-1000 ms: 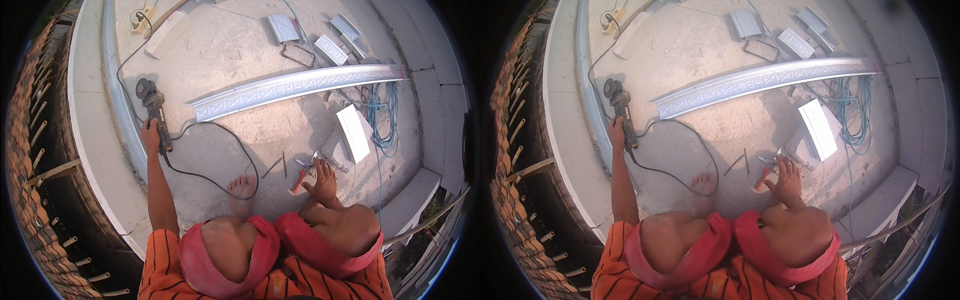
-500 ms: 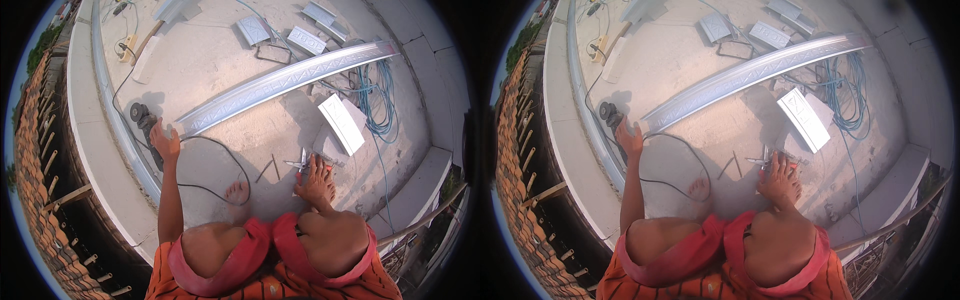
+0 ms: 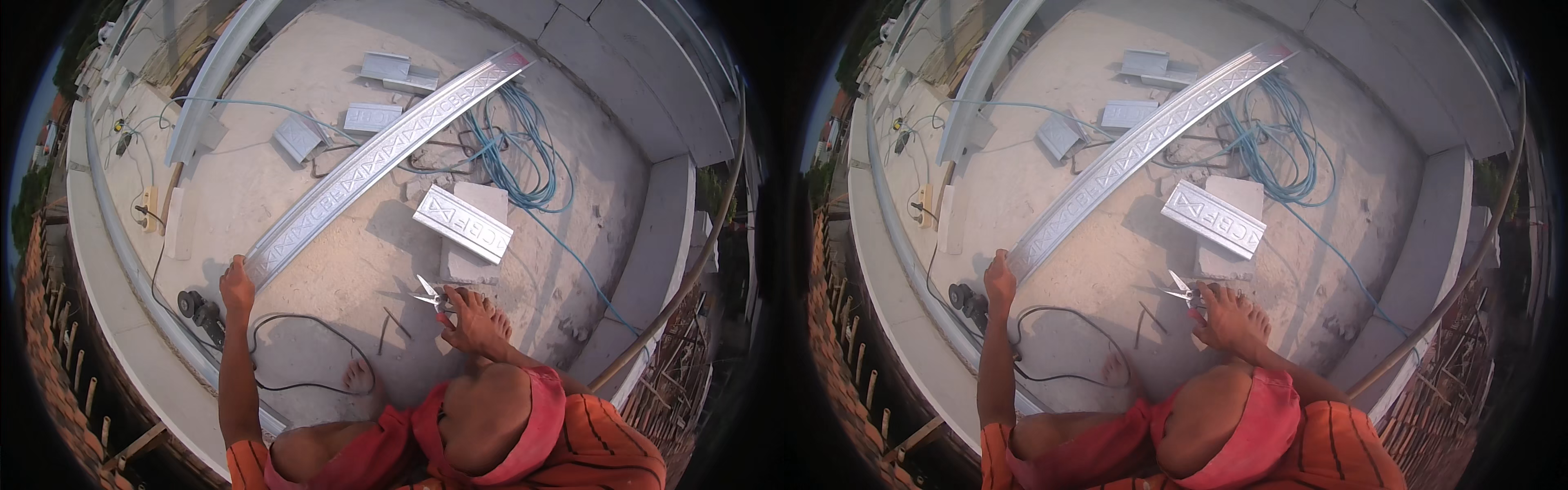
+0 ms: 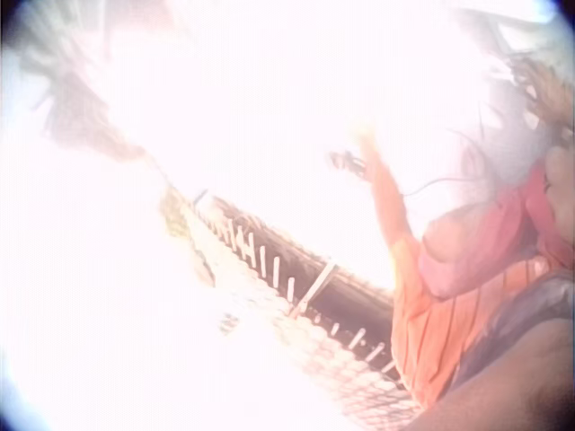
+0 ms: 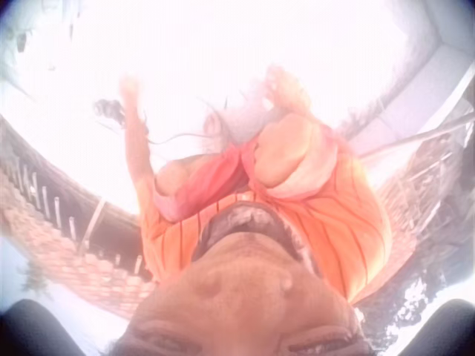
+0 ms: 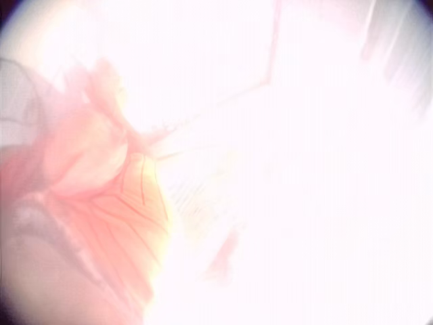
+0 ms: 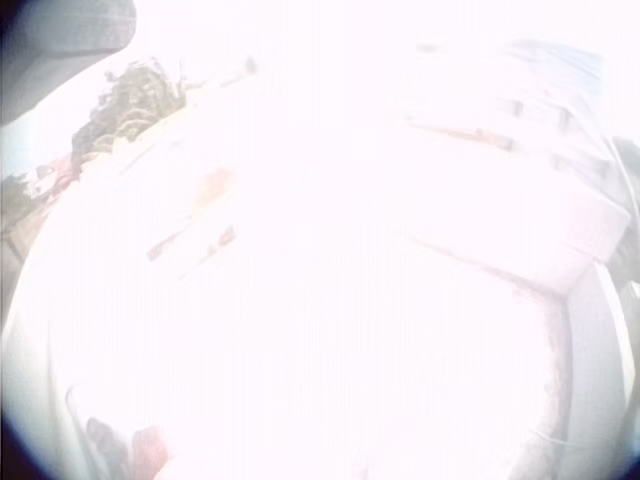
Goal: The person cuts a metal stud with a power grinder and trims the edges with shears on a rooftop building site.
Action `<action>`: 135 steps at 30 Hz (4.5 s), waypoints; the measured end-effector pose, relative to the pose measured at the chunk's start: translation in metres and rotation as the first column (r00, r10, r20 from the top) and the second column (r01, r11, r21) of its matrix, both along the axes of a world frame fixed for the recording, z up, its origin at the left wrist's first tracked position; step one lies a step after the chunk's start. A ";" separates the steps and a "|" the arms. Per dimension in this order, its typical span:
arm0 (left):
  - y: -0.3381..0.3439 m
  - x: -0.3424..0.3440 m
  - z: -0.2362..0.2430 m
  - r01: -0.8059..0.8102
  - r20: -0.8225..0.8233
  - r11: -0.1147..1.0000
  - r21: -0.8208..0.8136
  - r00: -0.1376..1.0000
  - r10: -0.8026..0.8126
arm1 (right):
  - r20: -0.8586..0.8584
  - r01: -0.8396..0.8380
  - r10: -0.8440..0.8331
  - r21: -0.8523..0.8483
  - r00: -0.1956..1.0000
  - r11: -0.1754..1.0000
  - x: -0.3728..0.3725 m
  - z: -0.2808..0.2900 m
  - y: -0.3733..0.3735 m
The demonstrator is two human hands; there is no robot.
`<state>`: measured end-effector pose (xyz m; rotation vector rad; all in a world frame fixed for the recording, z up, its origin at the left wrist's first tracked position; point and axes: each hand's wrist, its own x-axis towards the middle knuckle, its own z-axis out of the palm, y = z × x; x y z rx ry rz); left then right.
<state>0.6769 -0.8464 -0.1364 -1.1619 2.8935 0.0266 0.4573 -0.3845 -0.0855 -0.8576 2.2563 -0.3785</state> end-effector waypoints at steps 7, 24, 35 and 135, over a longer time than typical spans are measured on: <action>-0.005 -0.031 0.087 0.048 -0.104 0.998 0.036 0.994 -0.044 | 0.153 0.049 0.005 -0.347 0.988 0.937 0.001 -0.016 -0.006; 0.101 0.061 0.082 -0.147 0.479 -0.808 0.571 0.859 0.182 | 0.990 0.709 -0.095 0.141 -0.105 0.691 -0.005 0.007 -0.032; 0.154 0.044 0.088 -0.088 0.207 -0.815 0.573 0.977 0.040 | 0.995 0.749 -0.084 0.091 -0.047 0.656 -0.001 0.027 -0.066; 0.132 -0.049 0.158 0.115 -0.740 0.732 0.672 0.147 0.656 | -0.200 -0.254 0.190 -0.377 0.961 0.891 0.025 0.022 -0.156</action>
